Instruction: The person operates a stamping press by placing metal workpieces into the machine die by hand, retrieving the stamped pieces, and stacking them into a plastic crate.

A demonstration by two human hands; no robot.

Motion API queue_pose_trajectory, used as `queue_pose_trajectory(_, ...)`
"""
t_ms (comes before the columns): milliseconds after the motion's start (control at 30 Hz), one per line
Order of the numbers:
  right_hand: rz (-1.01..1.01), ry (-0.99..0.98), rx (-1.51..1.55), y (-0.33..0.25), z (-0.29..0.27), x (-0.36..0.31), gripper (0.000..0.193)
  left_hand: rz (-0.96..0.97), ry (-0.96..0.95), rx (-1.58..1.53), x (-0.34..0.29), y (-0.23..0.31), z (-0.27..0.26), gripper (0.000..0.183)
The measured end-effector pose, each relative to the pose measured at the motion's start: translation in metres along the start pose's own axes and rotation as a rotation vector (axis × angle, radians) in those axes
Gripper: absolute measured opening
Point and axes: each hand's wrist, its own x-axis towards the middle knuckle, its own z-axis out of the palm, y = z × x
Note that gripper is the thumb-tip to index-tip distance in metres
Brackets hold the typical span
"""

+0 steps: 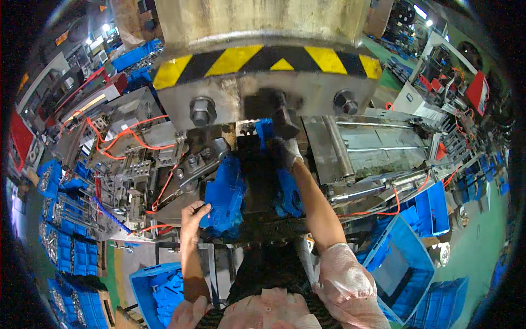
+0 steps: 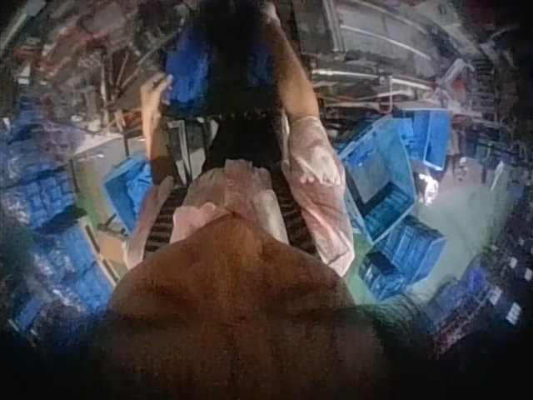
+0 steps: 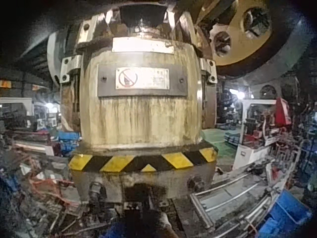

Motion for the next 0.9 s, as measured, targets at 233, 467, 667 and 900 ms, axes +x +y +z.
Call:
queue_pose_trajectory(233,-0.212,0.281,-0.207,-0.010,-0.045,-0.120,0.019,0.011,0.069,-0.246,-0.012,0.011,0.030,0.010)
queue_pose_trajectory(467,0.042,0.288,-0.473,0.011,-0.062,-0.186,0.017,-0.006,0.057,-0.351,-0.015,0.010,0.072,0.010)
queue_pose_trajectory(667,-0.737,0.195,-0.677,0.066,-0.051,-0.192,0.031,0.232,0.092,-0.344,-0.020,-0.001,0.118,0.008)
queue_pose_trajectory(900,-0.281,-0.020,-0.101,0.018,-0.007,-0.098,0.016,0.494,0.183,0.344,-0.008,0.029,0.104,0.021)
